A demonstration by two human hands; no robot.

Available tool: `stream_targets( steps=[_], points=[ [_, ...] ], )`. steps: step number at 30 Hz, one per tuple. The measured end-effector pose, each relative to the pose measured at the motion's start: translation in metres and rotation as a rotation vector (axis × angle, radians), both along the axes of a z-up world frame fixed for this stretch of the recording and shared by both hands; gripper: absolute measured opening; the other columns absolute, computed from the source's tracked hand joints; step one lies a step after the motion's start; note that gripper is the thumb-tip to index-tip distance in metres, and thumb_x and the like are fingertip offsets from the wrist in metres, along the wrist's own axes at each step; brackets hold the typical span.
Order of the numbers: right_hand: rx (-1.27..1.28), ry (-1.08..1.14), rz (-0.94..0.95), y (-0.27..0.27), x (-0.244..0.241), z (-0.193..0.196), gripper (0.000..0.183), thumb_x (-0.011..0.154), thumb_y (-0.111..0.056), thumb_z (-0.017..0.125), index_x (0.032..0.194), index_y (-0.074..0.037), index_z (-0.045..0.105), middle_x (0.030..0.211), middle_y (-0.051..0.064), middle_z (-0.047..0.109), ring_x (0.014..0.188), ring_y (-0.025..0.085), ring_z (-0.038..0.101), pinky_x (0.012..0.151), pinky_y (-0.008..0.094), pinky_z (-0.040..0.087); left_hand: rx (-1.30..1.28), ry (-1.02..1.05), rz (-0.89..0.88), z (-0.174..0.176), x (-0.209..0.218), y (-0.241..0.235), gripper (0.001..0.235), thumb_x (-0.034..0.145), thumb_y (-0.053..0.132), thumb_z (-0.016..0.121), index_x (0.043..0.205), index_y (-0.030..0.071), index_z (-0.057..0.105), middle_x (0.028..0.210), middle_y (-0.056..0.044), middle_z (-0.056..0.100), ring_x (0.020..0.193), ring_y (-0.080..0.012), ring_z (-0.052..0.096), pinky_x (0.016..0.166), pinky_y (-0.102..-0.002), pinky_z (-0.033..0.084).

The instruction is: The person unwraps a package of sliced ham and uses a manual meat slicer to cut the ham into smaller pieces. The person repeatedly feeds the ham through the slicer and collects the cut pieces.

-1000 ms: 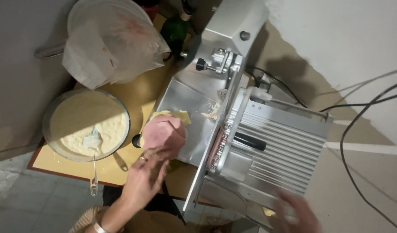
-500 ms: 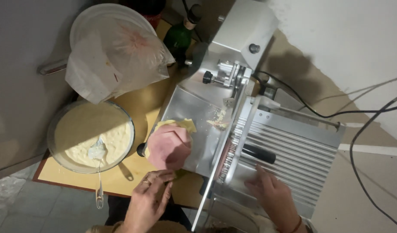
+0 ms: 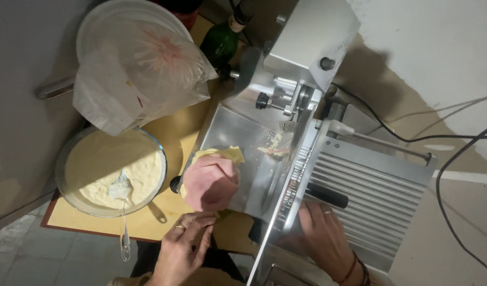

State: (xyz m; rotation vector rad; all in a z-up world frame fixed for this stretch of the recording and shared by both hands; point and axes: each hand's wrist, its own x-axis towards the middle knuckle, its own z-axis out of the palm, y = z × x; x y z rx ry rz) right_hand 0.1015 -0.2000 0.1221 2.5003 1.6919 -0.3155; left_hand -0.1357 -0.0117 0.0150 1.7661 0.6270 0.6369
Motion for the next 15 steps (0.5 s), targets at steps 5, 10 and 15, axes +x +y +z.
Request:
stream_targets(
  steps=[5, 10, 15],
  points=[
    [-0.146, 0.012, -0.09, -0.007, 0.006, -0.011, 0.088, 0.063, -0.053, 0.087, 0.124, 0.001, 0.057, 0.12, 0.022, 0.062, 0.102, 0.038, 0.063, 0.081, 0.048, 0.055, 0.013, -0.026, -0.01, 0.0, 0.003, 0.002, 0.022, 0.083, 0.002, 0.076, 0.104, 0.006, 0.072, 0.105, -0.008, 0.076, 0.097, -0.0254, 0.074, 0.085, -0.035, 0.06],
    [-0.011, 0.091, 0.075, -0.013, 0.015, -0.018, 0.09, 0.07, -0.048, 0.084, 0.128, 0.009, 0.047, 0.115, 0.027, 0.061, 0.103, 0.04, 0.063, 0.083, 0.049, 0.055, -0.026, -0.067, -0.035, -0.005, 0.007, -0.004, 0.022, 0.084, -0.001, 0.073, 0.105, 0.005, 0.071, 0.105, -0.009, 0.075, 0.097, -0.0269, 0.074, 0.084, -0.035, 0.06],
    [0.024, 0.069, 0.066, 0.0, 0.024, -0.015, 0.093, 0.073, -0.052, 0.082, 0.131, 0.011, 0.047, 0.115, 0.03, 0.062, 0.106, 0.042, 0.062, 0.088, 0.05, 0.055, -0.085, -0.048, -0.138, 0.0, 0.027, -0.004, 0.028, 0.086, -0.004, 0.066, 0.113, 0.005, 0.067, 0.107, -0.013, 0.072, 0.094, -0.032, 0.072, 0.081, -0.039, 0.058]
  ],
)
